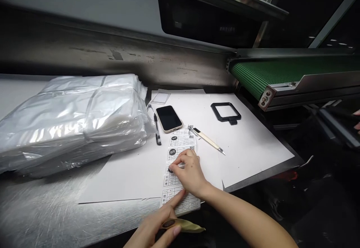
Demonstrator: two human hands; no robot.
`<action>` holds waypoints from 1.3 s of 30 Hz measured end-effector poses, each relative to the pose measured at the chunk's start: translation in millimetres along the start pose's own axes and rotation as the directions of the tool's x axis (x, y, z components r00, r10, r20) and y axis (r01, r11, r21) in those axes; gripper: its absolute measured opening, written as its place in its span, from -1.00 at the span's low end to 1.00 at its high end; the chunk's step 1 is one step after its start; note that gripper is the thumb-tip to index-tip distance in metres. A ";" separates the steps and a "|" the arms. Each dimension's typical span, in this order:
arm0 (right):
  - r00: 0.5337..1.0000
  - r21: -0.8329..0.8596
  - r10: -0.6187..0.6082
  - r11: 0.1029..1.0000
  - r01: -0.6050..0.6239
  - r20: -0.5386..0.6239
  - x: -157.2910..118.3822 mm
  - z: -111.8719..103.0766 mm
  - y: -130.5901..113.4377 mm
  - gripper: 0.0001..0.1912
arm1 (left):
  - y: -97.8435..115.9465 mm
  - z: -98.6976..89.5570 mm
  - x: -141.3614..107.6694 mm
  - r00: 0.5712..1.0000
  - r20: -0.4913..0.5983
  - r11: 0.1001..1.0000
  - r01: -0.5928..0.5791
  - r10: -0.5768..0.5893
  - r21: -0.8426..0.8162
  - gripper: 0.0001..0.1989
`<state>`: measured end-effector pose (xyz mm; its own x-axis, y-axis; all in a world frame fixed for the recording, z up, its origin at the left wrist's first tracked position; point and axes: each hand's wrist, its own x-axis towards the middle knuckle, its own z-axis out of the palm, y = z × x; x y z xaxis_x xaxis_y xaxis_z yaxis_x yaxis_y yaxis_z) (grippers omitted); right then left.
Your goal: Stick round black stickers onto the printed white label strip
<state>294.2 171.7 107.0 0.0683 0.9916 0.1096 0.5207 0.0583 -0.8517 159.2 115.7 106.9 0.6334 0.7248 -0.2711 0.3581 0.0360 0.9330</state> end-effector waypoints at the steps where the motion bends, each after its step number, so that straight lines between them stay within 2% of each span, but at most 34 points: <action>1: 1.000 -0.030 0.005 1.000 -0.005 0.000 1.0 4.8 2.5 -0.90 | -0.8 2.1 -0.2 1.000 0.013 1.000 -0.015 0.015 0.019 -0.89; 4: 1.000 -0.120 0.002 0.993 -0.002 0.001 -1.1 12.5 4.8 -0.88 | -1.2 5.2 0.9 0.999 0.007 0.999 -0.038 0.038 0.011 -0.89; 9: 0.998 -0.253 -0.050 0.966 0.057 0.034 -3.2 14.8 6.0 -0.88 | 1.0 5.9 0.9 0.996 -0.080 0.996 -0.053 0.048 -0.066 -0.89; 11: 0.996 -0.312 -0.080 0.946 0.087 0.034 0.7 14.2 10.4 -0.93 | 0.7 5.9 -0.1 0.993 -0.112 0.994 -0.039 0.028 -0.099 -0.89; 13: 0.995 -0.365 -0.098 0.926 0.093 0.005 7.0 11.3 15.8 -0.78 | 0.2 4.4 -0.2 0.990 -0.142 0.987 -0.002 -0.021 -0.160 -0.91; 14: 0.995 -0.384 -0.102 0.919 0.090 -0.013 10.4 8.6 17.5 -0.68 | 0.2 2.7 0.3 0.987 -0.156 0.978 0.016 -0.049 -0.210 -0.85; 15: 0.994 -0.395 -0.108 0.914 0.090 -0.023 13.3 5.1 17.9 -0.64 | 0.4 0.3 1.3 0.983 -0.162 0.960 0.035 -0.083 -0.278 -0.77; 17: 0.991 -0.385 -0.131 0.916 0.117 -0.010 15.8 -4.3 12.7 -0.77 | 1.2 -5.7 4.4 0.979 -0.134 0.876 0.073 -0.154 -0.476 -0.64; 19: 0.985 -0.338 -0.172 0.926 0.170 0.025 11.5 -15.3 -0.5 -0.92 | 2.2 -11.6 8.1 0.975 -0.073 0.753 0.112 -0.208 -0.649 -0.62; 21: 0.963 -0.237 -0.243 0.935 0.264 0.115 1.0 -25.1 -17.2 -0.92 | 3.1 -15.3 11.1 0.973 -0.038 0.687 0.133 -0.228 -0.714 -0.63; 22: 0.938 -0.172 -0.296 0.930 0.326 0.181 -5.3 -28.5 -24.5 -0.92 | 3.4 -16.2 12.3 0.974 -0.044 0.693 0.125 -0.221 -0.710 -0.65; 24: 0.859 -0.076 -0.403 0.892 0.446 0.316 -16.9 -31.1 -33.6 -0.90 | 4.4 -16.0 13.7 0.978 -0.057 0.737 0.113 -0.202 -0.666 -0.73; 26: 0.799 -0.071 -0.464 0.847 0.526 0.382 -24.1 -28.9 -34.0 -0.89 | 5.5 -14.8 14.4 0.976 -0.074 0.783 0.118 -0.205 -0.611 -0.81; 31: 0.815 -0.121 -0.439 0.849 0.513 0.379 -25.8 -22.4 -22.8 -0.89 | 4.3 -13.7 15.2 0.967 -0.144 0.873 0.121 -0.212 -0.473 -0.89; 36: 0.832 -0.153 -0.410 0.857 0.491 0.374 -26.1 -26.6 -24.6 -0.92 | 0.3 -17.0 14.8 0.991 -0.095 0.902 0.040 -0.090 -0.429 -0.86; 39: 0.823 -0.256 -0.436 0.802 0.539 0.365 -28.2 -26.6 -25.7 -0.93 | 2.5 -19.7 13.3 0.995 -0.071 0.885 0.029 -0.070 -0.464 -0.82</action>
<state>301.5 139.1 139.4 -0.4814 0.8325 0.2742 0.6729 0.5515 -0.4930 155.0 138.9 110.3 0.5563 0.7678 -0.3178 0.0167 0.3720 0.9281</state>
